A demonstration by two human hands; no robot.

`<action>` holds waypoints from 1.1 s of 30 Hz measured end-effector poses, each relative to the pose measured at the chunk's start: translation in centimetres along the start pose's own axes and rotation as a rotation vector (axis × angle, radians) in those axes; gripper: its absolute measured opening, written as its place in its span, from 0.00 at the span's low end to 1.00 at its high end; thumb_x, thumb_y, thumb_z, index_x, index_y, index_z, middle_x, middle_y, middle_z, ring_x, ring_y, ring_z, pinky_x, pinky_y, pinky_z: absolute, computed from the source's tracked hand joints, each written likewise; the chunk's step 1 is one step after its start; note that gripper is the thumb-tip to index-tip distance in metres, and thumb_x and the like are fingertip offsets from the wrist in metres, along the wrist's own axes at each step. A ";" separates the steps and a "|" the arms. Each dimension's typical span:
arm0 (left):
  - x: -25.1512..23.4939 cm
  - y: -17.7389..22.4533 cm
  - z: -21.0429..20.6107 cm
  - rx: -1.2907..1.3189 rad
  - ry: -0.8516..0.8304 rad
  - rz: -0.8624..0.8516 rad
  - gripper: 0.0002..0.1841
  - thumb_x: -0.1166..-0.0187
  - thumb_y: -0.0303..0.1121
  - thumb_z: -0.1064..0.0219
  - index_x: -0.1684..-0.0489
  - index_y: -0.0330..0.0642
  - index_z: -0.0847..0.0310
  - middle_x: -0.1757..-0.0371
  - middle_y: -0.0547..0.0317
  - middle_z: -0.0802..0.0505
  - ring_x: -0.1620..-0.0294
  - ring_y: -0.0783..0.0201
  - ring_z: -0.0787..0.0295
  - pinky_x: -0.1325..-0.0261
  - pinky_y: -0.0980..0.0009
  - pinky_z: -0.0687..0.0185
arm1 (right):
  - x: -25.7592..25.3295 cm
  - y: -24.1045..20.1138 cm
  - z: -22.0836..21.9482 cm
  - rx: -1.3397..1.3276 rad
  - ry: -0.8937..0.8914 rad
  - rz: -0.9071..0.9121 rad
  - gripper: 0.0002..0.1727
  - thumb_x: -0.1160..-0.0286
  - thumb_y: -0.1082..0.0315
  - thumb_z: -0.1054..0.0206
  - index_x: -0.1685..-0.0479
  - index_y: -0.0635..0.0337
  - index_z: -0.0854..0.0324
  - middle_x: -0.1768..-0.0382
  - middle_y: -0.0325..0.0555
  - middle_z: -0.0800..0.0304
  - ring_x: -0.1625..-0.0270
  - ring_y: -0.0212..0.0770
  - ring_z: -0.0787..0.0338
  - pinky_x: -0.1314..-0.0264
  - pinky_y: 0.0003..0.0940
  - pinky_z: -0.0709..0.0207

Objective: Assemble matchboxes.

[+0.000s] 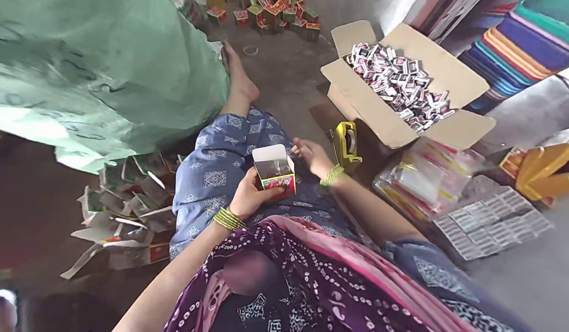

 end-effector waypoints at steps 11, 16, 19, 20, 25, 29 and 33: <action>0.6 2.1 1.4 -0.148 0.020 -0.302 0.34 0.41 0.25 0.14 0.32 0.27 0.25 0.36 0.48 0.10 0.34 0.57 0.11 0.27 0.56 0.14 | -10.5 15.4 3.7 0.669 0.102 -0.420 0.31 0.23 0.73 0.36 0.19 0.69 0.35 0.33 0.76 0.20 0.38 0.75 0.13 0.43 0.71 0.18; 0.1 1.2 2.6 -0.149 0.099 -0.152 0.38 0.42 0.24 0.15 0.26 0.30 0.28 0.37 0.51 0.09 0.37 0.61 0.09 0.29 0.59 0.12 | -7.4 12.7 2.0 0.610 0.121 -0.349 0.25 0.23 0.68 0.34 0.30 0.72 0.28 0.45 0.77 0.13 0.41 0.77 0.12 0.46 0.73 0.19; -0.1 0.8 2.5 -0.157 0.094 -0.113 0.41 0.42 0.25 0.14 0.24 0.31 0.30 0.38 0.51 0.08 0.38 0.61 0.09 0.31 0.59 0.11 | -5.6 10.4 2.3 0.256 0.143 -0.253 0.24 0.20 0.63 0.31 0.31 0.69 0.23 0.41 0.71 0.13 0.37 0.68 0.12 0.34 0.68 0.22; -0.1 0.7 2.5 -0.156 0.093 -0.111 0.41 0.42 0.25 0.14 0.24 0.31 0.31 0.38 0.51 0.08 0.38 0.61 0.08 0.31 0.59 0.11 | -4.7 9.1 2.5 0.075 0.169 -0.211 0.22 0.18 0.64 0.33 0.29 0.66 0.23 0.38 0.66 0.13 0.38 0.60 0.10 0.34 0.61 0.18; 0.2 0.8 2.7 -0.190 0.107 -0.119 0.42 0.43 0.27 0.13 0.23 0.33 0.30 0.35 0.52 0.09 0.35 0.63 0.10 0.29 0.61 0.13 | 2.3 -1.2 4.0 -0.562 0.127 -0.014 0.29 0.17 0.71 0.38 0.15 0.51 0.32 0.28 0.52 0.20 0.39 0.47 0.09 0.39 0.48 0.10; 0.7 1.2 2.7 -0.212 0.105 -0.147 0.41 0.43 0.27 0.13 0.25 0.32 0.28 0.37 0.52 0.08 0.37 0.63 0.09 0.30 0.61 0.12 | 7.1 -9.8 3.8 -0.505 0.028 0.217 0.26 0.27 0.72 0.25 0.29 0.59 0.26 0.49 0.48 0.09 0.53 0.44 0.04 0.49 0.45 0.05; 1.3 1.4 2.6 -0.221 0.113 -0.169 0.39 0.42 0.25 0.14 0.26 0.31 0.28 0.39 0.51 0.08 0.40 0.63 0.07 0.33 0.61 0.10 | 8.9 -13.3 0.6 -0.172 0.011 0.419 0.14 0.30 0.66 0.21 0.49 0.58 0.16 0.64 0.39 0.06 0.67 0.33 0.06 0.64 0.32 0.07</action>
Point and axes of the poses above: each hand's wrist, its own x-axis away from the middle knuckle, its own z-axis out of the back of the hand, y = z × x, the point moved 10 cm from there along -x, towards the middle knuckle
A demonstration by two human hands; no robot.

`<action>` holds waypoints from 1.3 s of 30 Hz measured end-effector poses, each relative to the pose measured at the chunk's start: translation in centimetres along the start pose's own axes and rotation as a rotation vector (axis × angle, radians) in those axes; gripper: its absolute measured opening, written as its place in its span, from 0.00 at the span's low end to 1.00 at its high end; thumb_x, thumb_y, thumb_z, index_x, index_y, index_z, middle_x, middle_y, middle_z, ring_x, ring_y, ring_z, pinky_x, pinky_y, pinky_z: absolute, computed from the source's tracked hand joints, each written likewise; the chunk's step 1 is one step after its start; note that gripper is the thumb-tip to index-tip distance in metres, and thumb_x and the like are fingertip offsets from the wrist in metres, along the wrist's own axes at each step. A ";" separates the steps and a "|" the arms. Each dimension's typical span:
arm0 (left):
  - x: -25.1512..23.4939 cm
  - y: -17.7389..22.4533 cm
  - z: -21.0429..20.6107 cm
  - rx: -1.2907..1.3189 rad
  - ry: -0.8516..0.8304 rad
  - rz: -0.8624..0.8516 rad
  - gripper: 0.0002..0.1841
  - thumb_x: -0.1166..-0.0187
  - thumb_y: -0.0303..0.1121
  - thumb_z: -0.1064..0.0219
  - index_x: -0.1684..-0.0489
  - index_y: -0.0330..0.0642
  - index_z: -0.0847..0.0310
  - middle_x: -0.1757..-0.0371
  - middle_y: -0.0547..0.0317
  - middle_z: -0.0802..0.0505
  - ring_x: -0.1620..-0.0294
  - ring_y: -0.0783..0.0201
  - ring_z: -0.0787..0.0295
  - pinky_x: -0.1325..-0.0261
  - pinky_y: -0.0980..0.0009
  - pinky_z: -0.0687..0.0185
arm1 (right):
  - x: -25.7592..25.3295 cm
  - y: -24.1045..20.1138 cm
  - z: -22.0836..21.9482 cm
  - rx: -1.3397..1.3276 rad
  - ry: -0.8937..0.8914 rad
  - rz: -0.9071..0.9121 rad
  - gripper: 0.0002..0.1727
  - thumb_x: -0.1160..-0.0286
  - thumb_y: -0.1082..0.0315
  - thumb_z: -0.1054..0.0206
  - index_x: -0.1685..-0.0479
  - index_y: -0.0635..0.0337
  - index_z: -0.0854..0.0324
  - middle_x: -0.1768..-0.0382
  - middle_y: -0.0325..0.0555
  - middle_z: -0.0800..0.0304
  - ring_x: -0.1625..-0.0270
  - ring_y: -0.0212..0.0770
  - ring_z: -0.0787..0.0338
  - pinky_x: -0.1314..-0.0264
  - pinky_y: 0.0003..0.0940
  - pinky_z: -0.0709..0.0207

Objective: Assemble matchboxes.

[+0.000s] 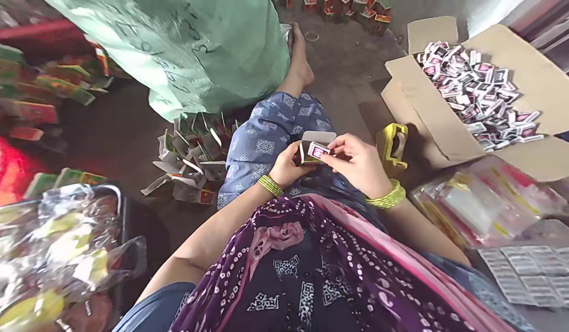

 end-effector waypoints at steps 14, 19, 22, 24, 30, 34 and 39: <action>0.6 0.5 0.0 -0.203 -0.016 -0.090 0.28 0.33 0.30 0.23 0.30 0.33 0.21 0.42 0.50 0.07 0.42 0.65 0.09 0.33 0.61 0.14 | 0.9 -1.1 -8.2 0.669 -0.107 0.418 0.17 0.19 0.61 0.42 0.63 0.58 0.09 0.61 0.47 0.07 0.49 0.49 0.10 0.44 0.44 0.18; 0.4 0.3 -0.5 -0.223 -0.056 -0.098 0.22 0.32 0.28 0.25 0.38 0.33 0.17 0.46 0.50 0.06 0.43 0.65 0.08 0.33 0.61 0.14 | 0.9 -0.2 -9.4 0.751 -0.271 0.398 0.22 0.18 0.52 0.42 0.69 0.57 0.11 0.51 0.53 0.12 0.44 0.55 0.14 0.48 0.51 0.19; 0.3 0.6 0.0 -0.122 -0.022 -0.100 0.35 0.34 0.28 0.23 0.24 0.29 0.29 0.41 0.47 0.08 0.39 0.63 0.09 0.31 0.60 0.14 | 1.1 -1.9 -6.1 0.677 -0.002 0.472 0.16 0.19 0.51 0.35 0.59 0.52 0.07 0.47 0.50 0.11 0.40 0.52 0.14 0.38 0.53 0.20; 0.3 1.2 0.5 -0.026 0.014 -0.123 0.48 0.34 0.33 0.19 0.14 0.30 0.48 0.36 0.45 0.11 0.35 0.61 0.11 0.28 0.60 0.15 | 1.5 -2.2 -2.8 0.577 0.228 0.487 0.14 0.24 0.54 0.28 0.49 0.51 0.07 0.45 0.52 0.12 0.38 0.53 0.16 0.34 0.54 0.23; 0.3 1.6 0.5 0.177 0.036 -0.161 0.59 0.35 0.33 0.16 0.09 0.39 0.65 0.33 0.43 0.14 0.39 0.55 0.08 0.35 0.54 0.09 | 0.2 5.8 -0.4 -0.128 0.102 0.105 0.37 0.29 0.57 0.21 0.19 0.58 0.28 0.27 0.54 0.21 0.29 0.45 0.15 0.32 0.43 0.13; 0.6 1.7 -0.9 0.216 -0.090 -0.121 0.42 0.28 0.33 0.20 0.15 0.34 0.42 0.32 0.44 0.13 0.39 0.57 0.09 0.34 0.57 0.09 | 0.9 7.2 -2.7 -0.282 -0.080 0.102 0.37 0.18 0.56 0.31 0.13 0.62 0.34 0.27 0.56 0.18 0.34 0.42 0.11 0.32 0.40 0.12; 0.9 1.5 -1.8 0.239 -0.177 -0.137 0.25 0.33 0.27 0.18 0.38 0.31 0.20 0.36 0.48 0.13 0.42 0.60 0.09 0.37 0.59 0.09 | 1.3 6.9 -2.9 -0.103 -0.061 0.258 0.27 0.14 0.42 0.40 0.52 0.59 0.13 0.54 0.45 0.11 0.49 0.32 0.12 0.45 0.33 0.14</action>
Point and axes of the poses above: each hand's wrist, its own x-axis away from the middle knuckle, its own z-axis out of the back of the hand, y = z × x, the point moved 10 cm from there along -x, towards the middle knuckle
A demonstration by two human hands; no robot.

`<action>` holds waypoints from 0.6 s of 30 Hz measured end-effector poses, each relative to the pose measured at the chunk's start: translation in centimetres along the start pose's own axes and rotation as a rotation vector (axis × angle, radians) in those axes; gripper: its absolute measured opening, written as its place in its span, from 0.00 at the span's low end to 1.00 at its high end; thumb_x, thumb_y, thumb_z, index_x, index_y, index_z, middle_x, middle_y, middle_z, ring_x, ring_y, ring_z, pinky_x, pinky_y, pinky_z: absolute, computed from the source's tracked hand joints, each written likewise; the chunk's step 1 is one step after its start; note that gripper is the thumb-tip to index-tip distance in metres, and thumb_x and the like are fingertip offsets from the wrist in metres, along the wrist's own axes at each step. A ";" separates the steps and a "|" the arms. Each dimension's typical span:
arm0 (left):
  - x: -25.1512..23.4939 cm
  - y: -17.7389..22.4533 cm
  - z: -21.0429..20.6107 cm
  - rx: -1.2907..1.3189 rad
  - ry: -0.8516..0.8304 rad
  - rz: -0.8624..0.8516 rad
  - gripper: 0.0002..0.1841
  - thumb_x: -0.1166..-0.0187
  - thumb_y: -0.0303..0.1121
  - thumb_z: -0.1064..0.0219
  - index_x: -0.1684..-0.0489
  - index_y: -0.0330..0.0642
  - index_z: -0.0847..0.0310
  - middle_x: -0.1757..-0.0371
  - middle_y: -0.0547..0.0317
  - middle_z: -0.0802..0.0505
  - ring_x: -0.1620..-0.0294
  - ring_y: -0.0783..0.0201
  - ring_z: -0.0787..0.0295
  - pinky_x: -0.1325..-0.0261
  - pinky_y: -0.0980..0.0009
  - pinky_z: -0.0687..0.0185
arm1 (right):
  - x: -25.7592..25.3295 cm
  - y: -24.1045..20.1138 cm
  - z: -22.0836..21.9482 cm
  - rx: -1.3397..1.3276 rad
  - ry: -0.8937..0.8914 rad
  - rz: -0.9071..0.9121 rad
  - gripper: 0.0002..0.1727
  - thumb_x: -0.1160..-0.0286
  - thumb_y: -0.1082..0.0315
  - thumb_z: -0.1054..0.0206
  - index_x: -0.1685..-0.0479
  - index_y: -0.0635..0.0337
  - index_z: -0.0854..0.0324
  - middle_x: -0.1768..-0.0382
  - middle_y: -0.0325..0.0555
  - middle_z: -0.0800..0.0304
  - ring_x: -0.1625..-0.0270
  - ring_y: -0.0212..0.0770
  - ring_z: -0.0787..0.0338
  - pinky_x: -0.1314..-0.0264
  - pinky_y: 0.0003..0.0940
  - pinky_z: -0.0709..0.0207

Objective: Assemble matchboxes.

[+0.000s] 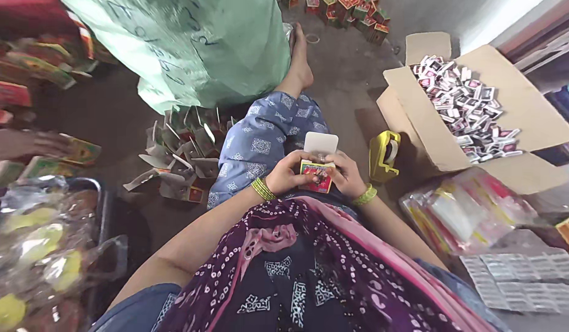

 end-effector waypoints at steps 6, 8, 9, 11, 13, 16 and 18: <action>-0.1 -0.5 -0.7 -0.034 -0.065 0.034 0.24 0.35 0.30 0.16 0.43 0.32 0.20 0.43 0.52 0.10 0.46 0.64 0.09 0.39 0.62 0.09 | -0.3 -0.6 1.1 -0.018 0.121 -0.007 0.15 0.24 0.54 0.27 0.64 0.58 0.15 0.46 0.48 0.16 0.41 0.39 0.15 0.42 0.36 0.15; -0.2 -0.6 -0.6 0.048 -0.043 0.065 0.36 0.38 0.26 0.15 0.31 0.35 0.34 0.41 0.52 0.10 0.44 0.60 0.07 0.38 0.57 0.08 | -0.7 -0.9 1.9 -0.214 0.161 -0.091 0.28 0.29 0.60 0.23 0.32 0.61 0.25 0.35 0.48 0.15 0.33 0.42 0.14 0.33 0.43 0.15; -0.2 -0.7 -0.5 0.075 -0.033 0.071 0.42 0.41 0.25 0.14 0.28 0.38 0.42 0.39 0.51 0.10 0.42 0.58 0.07 0.37 0.55 0.08 | -0.9 -1.1 2.1 -0.300 0.149 -0.120 0.33 0.27 0.59 0.25 0.24 0.55 0.33 0.36 0.44 0.13 0.35 0.41 0.12 0.34 0.43 0.15; -0.3 -0.8 -0.6 0.084 -0.031 0.073 0.48 0.44 0.23 0.13 0.26 0.40 0.48 0.39 0.48 0.09 0.42 0.55 0.06 0.36 0.53 0.09 | -1.3 -1.7 2.4 -0.338 0.084 -0.152 0.29 0.22 0.55 0.29 0.25 0.55 0.29 0.46 0.43 0.08 0.42 0.41 0.08 0.39 0.42 0.12; -0.3 -0.9 -0.8 0.062 -0.044 0.080 0.48 0.45 0.23 0.13 0.26 0.38 0.48 0.43 0.48 0.08 0.46 0.56 0.05 0.39 0.54 0.08 | -1.8 -2.8 2.2 -0.190 0.000 -0.126 0.16 0.26 0.64 0.25 0.44 0.64 0.12 0.54 0.45 0.06 0.53 0.37 0.07 0.46 0.38 0.11; -0.2 -1.1 -0.9 0.055 -0.048 0.113 0.48 0.45 0.22 0.14 0.26 0.38 0.48 0.45 0.49 0.07 0.48 0.57 0.04 0.41 0.55 0.07 | -2.0 -4.1 1.0 0.043 -0.134 -0.053 0.08 0.34 0.64 0.19 0.60 0.56 0.04 0.51 0.43 0.05 0.43 0.35 0.08 0.39 0.35 0.11; -0.1 -1.0 -0.8 0.047 -0.043 0.130 0.49 0.47 0.22 0.13 0.25 0.39 0.48 0.45 0.49 0.07 0.48 0.57 0.04 0.42 0.56 0.06 | -1.9 -4.8 0.5 0.146 -0.174 0.000 0.11 0.31 0.61 0.19 0.54 0.54 0.04 0.46 0.44 0.07 0.41 0.35 0.10 0.37 0.33 0.13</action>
Point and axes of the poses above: each hand's wrist, its own x-axis away from the middle knuckle, its own z-axis out of the back of the hand, y = z × x, the point moved 10 cm from there along -x, towards the middle knuckle
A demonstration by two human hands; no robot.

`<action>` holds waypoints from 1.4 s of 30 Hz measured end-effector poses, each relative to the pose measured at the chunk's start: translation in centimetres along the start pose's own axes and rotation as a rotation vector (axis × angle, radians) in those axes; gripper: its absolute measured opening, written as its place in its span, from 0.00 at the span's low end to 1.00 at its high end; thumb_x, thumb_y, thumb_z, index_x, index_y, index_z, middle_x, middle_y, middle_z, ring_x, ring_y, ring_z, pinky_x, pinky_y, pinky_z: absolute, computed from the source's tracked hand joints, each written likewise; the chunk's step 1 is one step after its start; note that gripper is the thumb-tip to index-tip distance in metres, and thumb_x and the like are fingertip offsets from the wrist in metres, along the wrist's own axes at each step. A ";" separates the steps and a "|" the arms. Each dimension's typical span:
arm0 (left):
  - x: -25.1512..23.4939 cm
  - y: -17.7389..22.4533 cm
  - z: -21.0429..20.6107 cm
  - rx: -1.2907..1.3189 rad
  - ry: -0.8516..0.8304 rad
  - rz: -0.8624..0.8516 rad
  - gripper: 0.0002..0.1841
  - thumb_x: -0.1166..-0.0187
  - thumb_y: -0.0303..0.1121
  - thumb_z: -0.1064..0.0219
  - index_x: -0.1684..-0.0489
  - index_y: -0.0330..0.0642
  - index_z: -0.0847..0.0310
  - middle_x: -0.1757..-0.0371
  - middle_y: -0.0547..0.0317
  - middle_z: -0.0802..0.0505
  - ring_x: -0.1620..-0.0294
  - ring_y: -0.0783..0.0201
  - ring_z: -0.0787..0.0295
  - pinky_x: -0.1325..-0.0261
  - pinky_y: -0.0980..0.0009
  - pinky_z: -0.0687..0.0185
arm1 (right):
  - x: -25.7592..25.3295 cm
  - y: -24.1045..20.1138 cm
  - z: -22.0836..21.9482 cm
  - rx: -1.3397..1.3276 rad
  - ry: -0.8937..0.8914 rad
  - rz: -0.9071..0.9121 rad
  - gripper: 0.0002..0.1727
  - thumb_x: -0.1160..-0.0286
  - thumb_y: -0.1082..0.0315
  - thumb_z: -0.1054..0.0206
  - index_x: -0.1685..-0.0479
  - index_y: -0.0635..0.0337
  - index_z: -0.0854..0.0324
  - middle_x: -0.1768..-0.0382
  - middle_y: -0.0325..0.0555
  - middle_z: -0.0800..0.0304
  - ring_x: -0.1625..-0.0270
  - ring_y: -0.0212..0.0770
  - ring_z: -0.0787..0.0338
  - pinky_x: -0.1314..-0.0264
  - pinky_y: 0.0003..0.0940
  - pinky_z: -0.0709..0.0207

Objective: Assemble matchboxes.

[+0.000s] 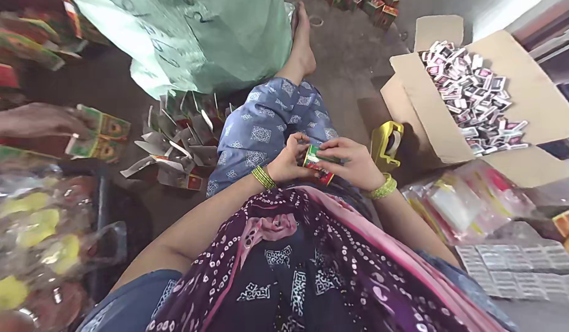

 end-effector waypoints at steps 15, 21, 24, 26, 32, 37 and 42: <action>0.3 0.8 -0.1 -0.104 -0.007 -0.053 0.51 0.50 0.22 0.11 0.23 0.35 0.46 0.42 0.50 0.07 0.45 0.60 0.05 0.37 0.60 0.08 | 0.5 -2.1 -1.2 0.234 -0.133 0.197 0.13 0.19 0.64 0.34 0.49 0.57 0.06 0.41 0.48 0.08 0.36 0.42 0.11 0.30 0.39 0.17; 0.3 0.2 0.2 -0.077 0.017 -0.020 0.48 0.47 0.20 0.14 0.24 0.37 0.45 0.41 0.50 0.07 0.44 0.58 0.05 0.38 0.57 0.08 | 2.3 -1.3 -1.5 0.295 -0.053 0.175 0.17 0.16 0.66 0.38 0.36 0.57 0.10 0.36 0.52 0.11 0.27 0.45 0.16 0.22 0.42 0.23; 0.2 -0.3 0.3 -0.065 0.034 0.042 0.47 0.45 0.21 0.13 0.24 0.38 0.43 0.40 0.49 0.08 0.43 0.58 0.05 0.38 0.58 0.08 | 3.7 -0.5 -1.2 0.278 0.120 0.136 0.16 0.16 0.70 0.35 0.34 0.63 0.13 0.33 0.52 0.09 0.26 0.46 0.13 0.20 0.44 0.20; 0.3 -0.5 0.1 -0.063 0.025 0.026 0.45 0.45 0.21 0.14 0.25 0.38 0.41 0.39 0.49 0.09 0.42 0.58 0.06 0.37 0.58 0.08 | 4.4 -0.4 -1.7 0.306 0.127 0.129 0.17 0.14 0.71 0.38 0.31 0.63 0.15 0.32 0.51 0.10 0.24 0.48 0.15 0.20 0.46 0.21; 0.4 0.6 0.1 -0.145 0.029 -0.045 0.31 0.34 0.25 0.19 0.29 0.39 0.26 0.26 0.51 0.15 0.42 0.60 0.07 0.39 0.61 0.07 | 4.6 2.4 0.6 0.146 0.036 -0.108 0.32 0.14 0.62 0.38 0.13 0.65 0.37 0.23 0.50 0.18 0.22 0.40 0.18 0.20 0.42 0.22; 0.8 0.5 1.8 -0.056 0.144 -0.013 0.20 0.21 0.29 0.29 0.32 0.43 0.24 0.27 0.54 0.14 0.41 0.61 0.09 0.39 0.61 0.09 | 11.5 12.5 11.3 0.321 0.445 -0.665 0.23 0.14 0.62 0.37 0.24 0.62 0.25 0.37 0.54 0.10 0.39 0.46 0.08 0.35 0.48 0.15; 0.3 0.1 1.7 -0.039 0.133 -0.025 0.17 0.19 0.29 0.34 0.33 0.43 0.23 0.28 0.54 0.13 0.40 0.61 0.09 0.39 0.61 0.10 | 19.0 22.8 16.2 0.394 0.325 -1.161 0.27 0.14 0.58 0.39 0.20 0.63 0.28 0.30 0.65 0.16 0.25 0.63 0.18 0.20 0.64 0.30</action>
Point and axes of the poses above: each hand's wrist, its own x-axis away from the middle knuckle, its own z-axis out of the back of the hand, y = z × x, the point moved 10 cm from there along -x, towards the middle knuckle
